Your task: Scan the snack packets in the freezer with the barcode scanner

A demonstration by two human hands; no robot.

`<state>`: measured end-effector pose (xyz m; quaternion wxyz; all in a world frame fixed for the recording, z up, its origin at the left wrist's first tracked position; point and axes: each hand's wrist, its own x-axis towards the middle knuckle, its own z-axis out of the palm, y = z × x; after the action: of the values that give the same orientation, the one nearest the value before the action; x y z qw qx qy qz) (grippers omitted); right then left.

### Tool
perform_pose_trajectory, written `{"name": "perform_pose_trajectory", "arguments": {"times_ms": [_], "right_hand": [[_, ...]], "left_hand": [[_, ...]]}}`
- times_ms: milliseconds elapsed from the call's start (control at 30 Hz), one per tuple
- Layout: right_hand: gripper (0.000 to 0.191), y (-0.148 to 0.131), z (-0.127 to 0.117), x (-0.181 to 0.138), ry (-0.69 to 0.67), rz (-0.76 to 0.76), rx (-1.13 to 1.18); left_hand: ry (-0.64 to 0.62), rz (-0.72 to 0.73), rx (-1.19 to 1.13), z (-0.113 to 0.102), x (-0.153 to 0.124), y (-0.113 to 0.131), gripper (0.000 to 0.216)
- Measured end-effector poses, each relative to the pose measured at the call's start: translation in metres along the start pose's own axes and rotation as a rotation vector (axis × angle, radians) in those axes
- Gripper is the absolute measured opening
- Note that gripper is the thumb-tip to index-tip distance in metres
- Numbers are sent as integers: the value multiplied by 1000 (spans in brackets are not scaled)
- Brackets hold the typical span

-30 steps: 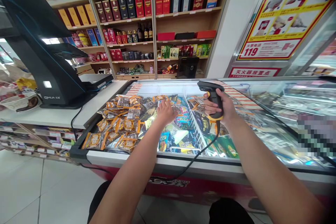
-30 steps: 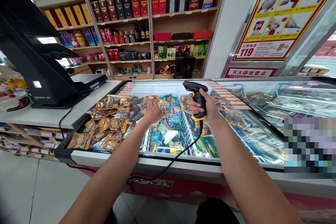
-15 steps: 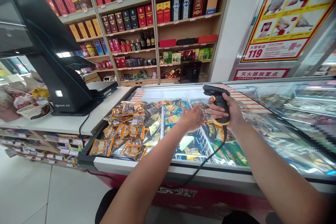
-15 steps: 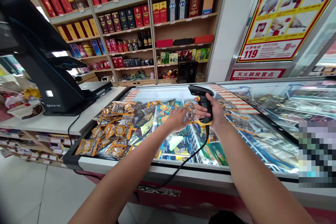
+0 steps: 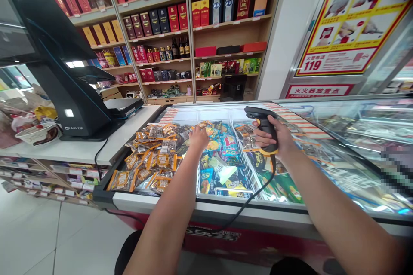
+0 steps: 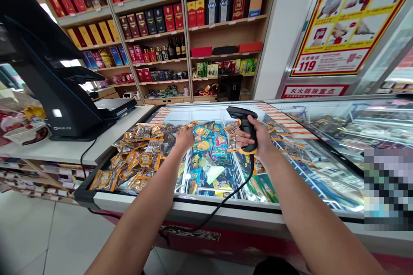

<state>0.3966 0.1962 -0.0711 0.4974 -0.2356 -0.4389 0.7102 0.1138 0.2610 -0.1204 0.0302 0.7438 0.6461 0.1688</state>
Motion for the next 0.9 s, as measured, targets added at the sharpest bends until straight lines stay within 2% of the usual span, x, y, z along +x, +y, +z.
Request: {"name": "perform_pose_trajectory", "arguments": {"times_ms": [67,133,233,367,467,733,900], "right_hand": [[39,0,1,0,16,2,-10],[38,0,2,-1,23,14,-14],[37,5,4,0,4,70,-32],[35,16,6,3,-46,185,-92],[38,24,8,4,-67,236,-155],[38,27,15,5,-87,174,-164],[37,26,10,6,-94,169,-145]], "left_hand": [[53,30,-85,-2,1,1,50],[162,35,-305,-4,6,1,52],[323,-32,-769,-2,17,3,42],[393,-114,-1146,6,26,6,31],[407,-151,-1237,11,27,6,28],[436,-147,-1355,19,29,3,23],[450,-163,-1308,16,29,1,23]]}}
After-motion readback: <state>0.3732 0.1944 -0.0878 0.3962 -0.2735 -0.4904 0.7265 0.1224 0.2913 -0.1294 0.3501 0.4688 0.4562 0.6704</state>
